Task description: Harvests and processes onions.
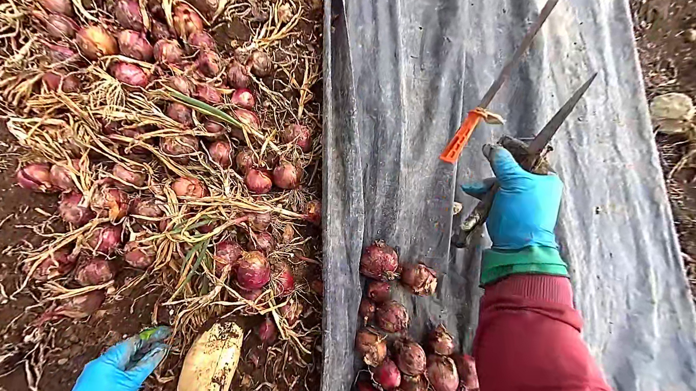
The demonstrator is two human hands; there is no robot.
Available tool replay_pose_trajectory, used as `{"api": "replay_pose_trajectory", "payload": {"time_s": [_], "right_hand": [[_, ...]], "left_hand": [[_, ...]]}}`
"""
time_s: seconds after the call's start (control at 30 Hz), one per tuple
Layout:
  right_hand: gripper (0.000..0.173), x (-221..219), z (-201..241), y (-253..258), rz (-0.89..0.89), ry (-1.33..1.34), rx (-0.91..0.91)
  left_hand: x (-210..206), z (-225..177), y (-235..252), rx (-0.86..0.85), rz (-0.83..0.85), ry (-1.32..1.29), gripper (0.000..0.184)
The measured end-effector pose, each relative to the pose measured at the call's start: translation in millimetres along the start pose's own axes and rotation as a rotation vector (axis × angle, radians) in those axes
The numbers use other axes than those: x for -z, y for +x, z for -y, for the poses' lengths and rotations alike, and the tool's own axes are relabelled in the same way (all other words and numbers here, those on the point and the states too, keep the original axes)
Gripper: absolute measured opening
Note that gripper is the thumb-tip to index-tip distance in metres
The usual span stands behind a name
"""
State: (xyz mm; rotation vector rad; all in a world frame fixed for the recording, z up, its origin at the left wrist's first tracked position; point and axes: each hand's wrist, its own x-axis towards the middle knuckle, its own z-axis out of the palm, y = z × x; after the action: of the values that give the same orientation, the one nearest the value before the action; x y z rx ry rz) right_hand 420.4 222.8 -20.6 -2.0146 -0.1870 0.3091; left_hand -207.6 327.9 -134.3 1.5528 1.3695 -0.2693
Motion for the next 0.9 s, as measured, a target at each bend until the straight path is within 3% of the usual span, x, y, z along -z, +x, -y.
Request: {"api": "replay_pose_trajectory", "payload": {"time_s": [0.1, 0.2, 0.3, 0.4, 0.53, 0.63, 0.8, 0.9], "right_hand": [[0.056, -43, 17, -44, 0.062, -0.249, -0.006], [0.069, -81, -47, -160, 0.300, -0.818, -0.143], [0.068, -107, -131, -225, 0.417, -1.109, -0.287], [0.048, -90, -156, -236, 0.368, -1.126, -0.420], [0.038, -21, -126, -214, 0.122, -1.005, -0.438], [0.038, 21, -112, -205, -0.052, -0.925, -0.437], [0.030, 33, -115, -193, -0.135, -0.850, -0.486], [0.031, 19, -126, -196, -0.142, -0.752, -0.529]], "left_hand": [[-1, -7, -5, -0.008, -0.013, -0.092, 0.040], [-14, -18, 2, -0.047, -0.018, -0.202, 0.037], [-25, -37, 16, -0.112, 0.028, -0.242, 0.034], [-20, -57, 28, -0.201, 0.073, -0.241, 0.033], [-20, -95, 57, -0.262, 0.098, -0.303, 0.033], [-37, -150, 83, -0.361, 0.163, -0.279, 0.028], [-110, -245, 114, -0.643, 0.421, 0.325, 0.027], [-181, -282, 110, -1.022, 0.700, 0.664, 0.023]]}}
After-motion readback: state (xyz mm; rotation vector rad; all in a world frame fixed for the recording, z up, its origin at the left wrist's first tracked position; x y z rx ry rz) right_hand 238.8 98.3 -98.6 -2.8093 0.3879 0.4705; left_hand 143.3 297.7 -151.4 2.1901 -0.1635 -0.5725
